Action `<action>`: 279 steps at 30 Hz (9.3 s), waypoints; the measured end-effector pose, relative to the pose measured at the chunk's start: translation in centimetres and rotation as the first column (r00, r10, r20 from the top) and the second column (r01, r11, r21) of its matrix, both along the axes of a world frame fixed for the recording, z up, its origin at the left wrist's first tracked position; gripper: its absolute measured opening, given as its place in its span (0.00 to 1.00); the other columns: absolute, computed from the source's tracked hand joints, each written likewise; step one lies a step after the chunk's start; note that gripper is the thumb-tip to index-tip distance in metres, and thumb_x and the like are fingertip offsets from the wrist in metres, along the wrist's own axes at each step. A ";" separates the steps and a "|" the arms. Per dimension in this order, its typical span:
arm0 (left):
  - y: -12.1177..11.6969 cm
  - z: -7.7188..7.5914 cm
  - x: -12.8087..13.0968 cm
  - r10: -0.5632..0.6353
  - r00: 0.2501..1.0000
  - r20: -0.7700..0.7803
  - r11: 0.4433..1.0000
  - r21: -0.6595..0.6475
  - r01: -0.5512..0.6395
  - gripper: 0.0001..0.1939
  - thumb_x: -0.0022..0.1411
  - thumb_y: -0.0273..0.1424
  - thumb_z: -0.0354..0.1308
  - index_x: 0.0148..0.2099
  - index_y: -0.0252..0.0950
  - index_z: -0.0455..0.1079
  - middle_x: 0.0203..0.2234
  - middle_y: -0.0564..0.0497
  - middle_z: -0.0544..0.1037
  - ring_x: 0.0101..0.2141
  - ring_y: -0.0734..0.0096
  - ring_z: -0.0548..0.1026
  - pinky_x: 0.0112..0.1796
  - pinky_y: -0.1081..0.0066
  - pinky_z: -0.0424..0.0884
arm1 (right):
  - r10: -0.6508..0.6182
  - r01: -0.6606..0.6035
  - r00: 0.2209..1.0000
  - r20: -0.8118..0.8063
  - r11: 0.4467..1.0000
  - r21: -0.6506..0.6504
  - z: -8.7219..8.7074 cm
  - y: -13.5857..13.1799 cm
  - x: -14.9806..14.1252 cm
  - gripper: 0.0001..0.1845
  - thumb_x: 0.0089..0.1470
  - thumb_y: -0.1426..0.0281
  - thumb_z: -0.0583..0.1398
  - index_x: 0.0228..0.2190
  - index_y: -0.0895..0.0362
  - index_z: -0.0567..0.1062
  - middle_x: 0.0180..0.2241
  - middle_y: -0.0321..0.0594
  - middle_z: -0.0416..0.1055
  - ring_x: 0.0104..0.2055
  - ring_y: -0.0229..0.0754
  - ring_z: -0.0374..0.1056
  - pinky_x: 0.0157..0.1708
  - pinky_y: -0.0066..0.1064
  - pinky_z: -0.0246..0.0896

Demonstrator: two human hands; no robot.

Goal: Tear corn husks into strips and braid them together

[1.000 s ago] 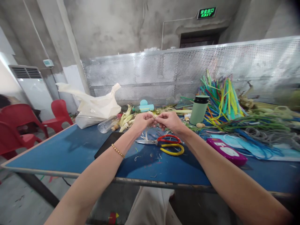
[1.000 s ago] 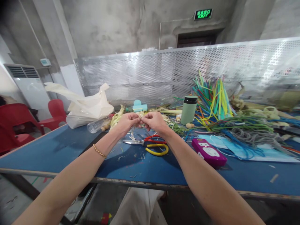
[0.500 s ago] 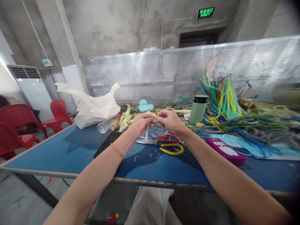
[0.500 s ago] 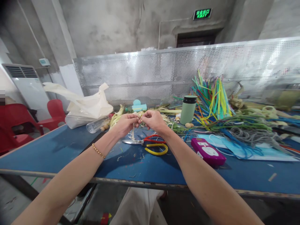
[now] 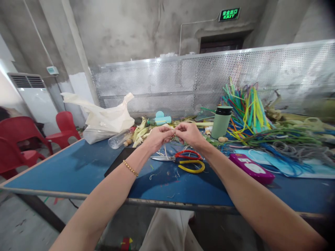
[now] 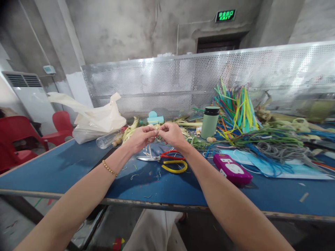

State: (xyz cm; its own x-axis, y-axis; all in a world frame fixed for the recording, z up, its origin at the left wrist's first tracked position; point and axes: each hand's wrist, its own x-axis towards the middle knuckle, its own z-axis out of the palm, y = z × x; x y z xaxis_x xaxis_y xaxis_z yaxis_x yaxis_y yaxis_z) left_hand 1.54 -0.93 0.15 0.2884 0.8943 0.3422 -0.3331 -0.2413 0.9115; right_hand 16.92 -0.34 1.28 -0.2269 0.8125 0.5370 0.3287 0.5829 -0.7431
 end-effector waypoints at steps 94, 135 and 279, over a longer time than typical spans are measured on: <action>0.4 -0.3 -0.4 0.035 0.994 -0.101 0.999 0.038 -0.031 0.07 0.49 0.28 0.64 0.26 0.28 0.71 0.20 0.51 0.69 0.18 0.84 0.58 0.21 0.74 0.47 | 0.128 -0.154 0.949 -0.289 0.986 -0.066 -1.0 0.6 -0.2 0.12 0.46 0.63 0.64 0.25 0.58 0.70 0.15 0.31 0.65 0.15 0.32 0.60 0.14 0.25 0.60; -0.1 -0.1 0.1 0.419 0.879 -0.227 0.876 0.355 -0.326 0.05 0.51 0.21 0.58 0.28 0.34 0.66 0.15 0.58 0.66 0.18 0.80 0.64 0.22 0.76 0.56 | 0.161 -0.216 0.914 -0.373 0.970 -0.111 -0.9 0.1 -1.0 0.04 0.40 0.73 0.62 0.22 0.59 0.70 0.16 0.35 0.71 0.17 0.33 0.66 0.18 0.23 0.63; 0.1 -1.0 0.8 0.238 0.942 -0.238 0.969 0.124 -0.213 0.06 0.46 0.29 0.62 0.25 0.31 0.73 0.14 0.57 0.62 0.18 0.81 0.53 0.22 0.72 0.45 | -0.244 0.194 0.965 0.094 0.909 0.368 -0.4 2.2 1.1 0.16 0.52 0.65 0.58 0.17 0.57 0.73 0.23 0.40 0.70 0.29 0.40 0.64 0.32 0.31 0.56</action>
State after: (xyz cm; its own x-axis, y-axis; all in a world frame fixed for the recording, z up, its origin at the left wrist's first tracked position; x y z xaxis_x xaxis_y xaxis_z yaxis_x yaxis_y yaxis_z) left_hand 2.32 -0.84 -0.87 0.1701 0.9125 0.3721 -0.0252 -0.3735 0.9273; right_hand 18.05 1.82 0.84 -0.1552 0.6135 0.7743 0.5608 0.7000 -0.4422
